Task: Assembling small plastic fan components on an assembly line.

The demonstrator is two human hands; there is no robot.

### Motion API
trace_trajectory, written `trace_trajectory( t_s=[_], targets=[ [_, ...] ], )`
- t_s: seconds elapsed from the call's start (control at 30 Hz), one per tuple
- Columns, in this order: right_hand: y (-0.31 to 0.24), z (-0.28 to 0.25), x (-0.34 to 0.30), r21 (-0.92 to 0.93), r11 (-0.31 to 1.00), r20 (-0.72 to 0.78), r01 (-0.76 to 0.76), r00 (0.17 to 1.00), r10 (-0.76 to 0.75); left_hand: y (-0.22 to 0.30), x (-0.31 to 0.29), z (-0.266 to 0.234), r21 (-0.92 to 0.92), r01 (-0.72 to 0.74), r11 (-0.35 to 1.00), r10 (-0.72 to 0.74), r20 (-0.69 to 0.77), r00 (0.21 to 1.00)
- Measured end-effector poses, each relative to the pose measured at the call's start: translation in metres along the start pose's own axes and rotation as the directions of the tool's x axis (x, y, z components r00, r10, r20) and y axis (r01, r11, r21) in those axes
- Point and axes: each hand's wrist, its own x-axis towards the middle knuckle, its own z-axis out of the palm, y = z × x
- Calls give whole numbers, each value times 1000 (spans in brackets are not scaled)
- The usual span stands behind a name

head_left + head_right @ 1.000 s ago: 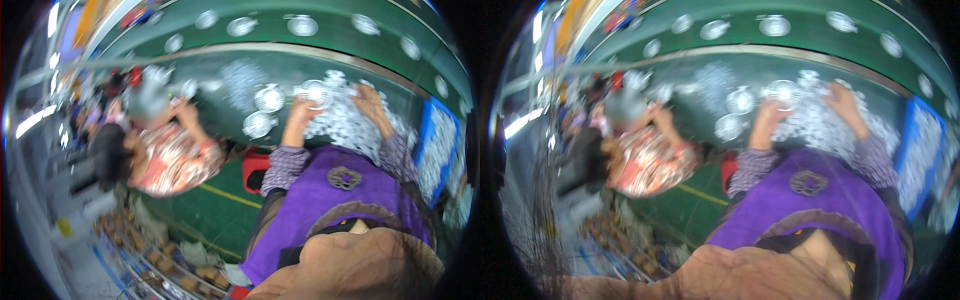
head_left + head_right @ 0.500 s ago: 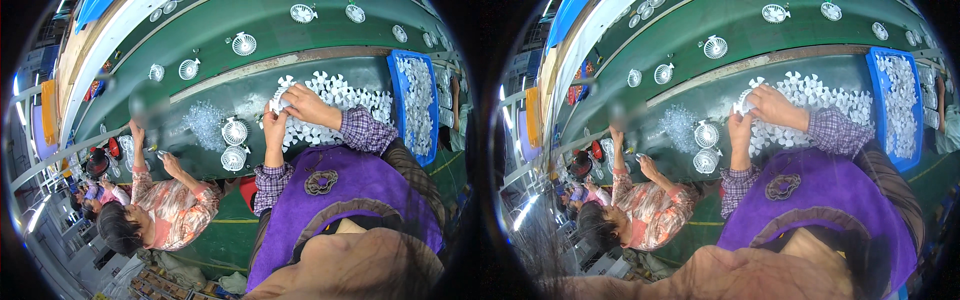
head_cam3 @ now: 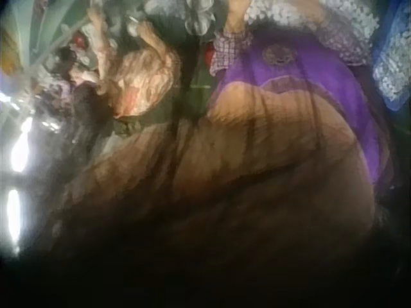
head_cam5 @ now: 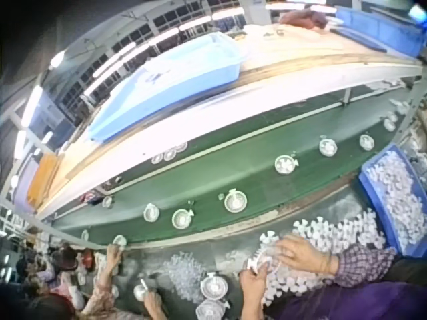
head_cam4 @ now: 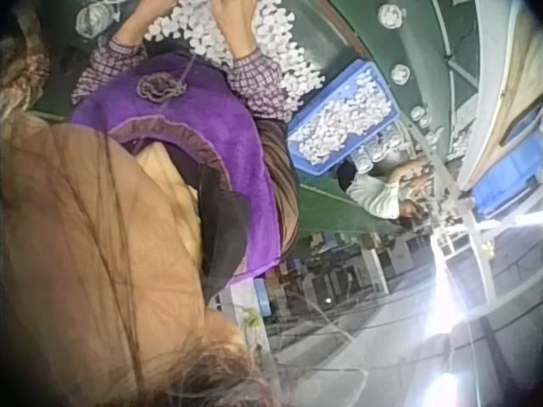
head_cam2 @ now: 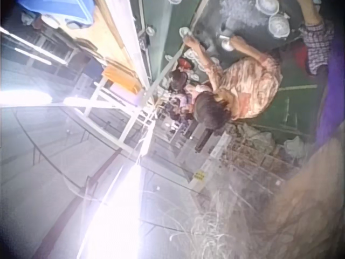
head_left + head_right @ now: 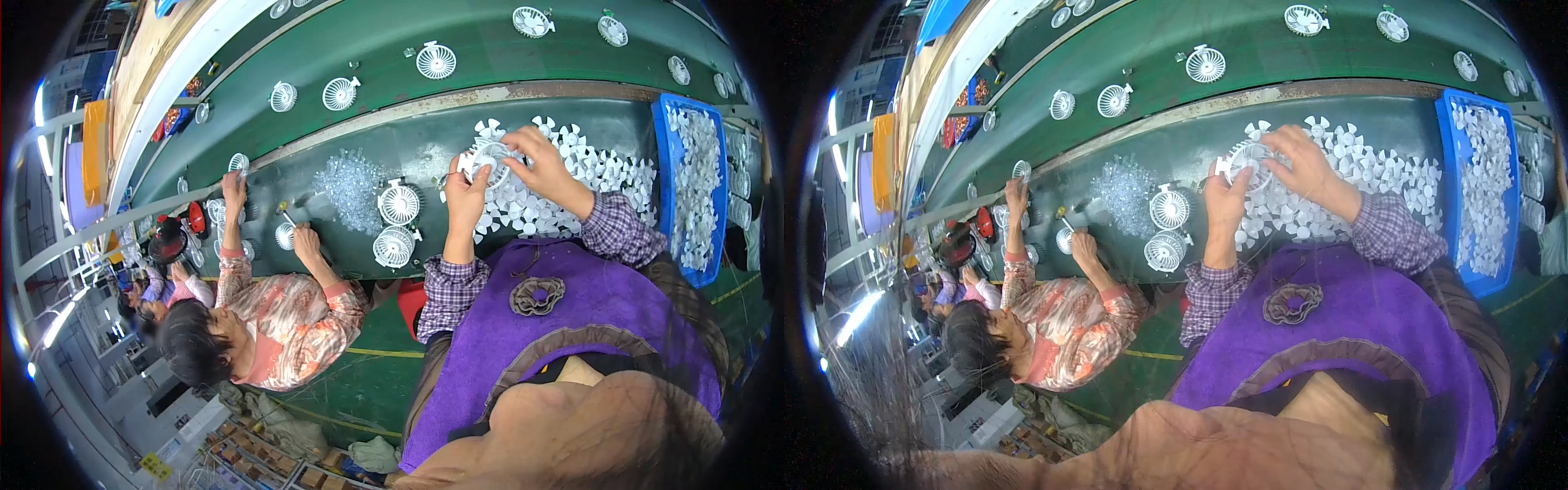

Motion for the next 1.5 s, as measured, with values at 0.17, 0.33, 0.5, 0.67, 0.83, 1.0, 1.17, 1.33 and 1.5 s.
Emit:
trace_trajectory(
  t_s=[0.17,0.33,0.5,0.67,0.83,1.0,1.17,1.33,1.5],
  targets=[
    [15,-1,-11,242,928,368,-284,912,183,-6,-12,-6,193,-30,981,5,128,992],
    [20,-1,-19,275,882,389,-383,883,262,4,-13,2,226,10,974,-46,155,987],
    [73,18,-2,342,742,394,-577,805,444,-35,23,4,-57,332,942,-323,128,938],
    [137,-41,42,572,533,180,-623,730,660,-42,69,8,-66,448,891,-428,202,881],
    [179,-60,12,-285,845,-126,-453,891,435,-52,178,-3,57,262,963,-246,-204,948],
    [142,-24,-7,-645,676,-13,-357,889,457,-57,263,24,386,310,869,-132,-422,897],
    [134,-5,-1,-651,687,12,-322,901,433,-69,290,6,418,301,857,-175,-314,933],
    [132,-13,-5,-668,695,117,-267,884,453,-47,236,13,-102,339,935,-348,-92,933],
    [145,-9,-2,-360,901,64,-243,957,283,-17,137,-11,-208,297,932,-292,54,955]
  ],
)
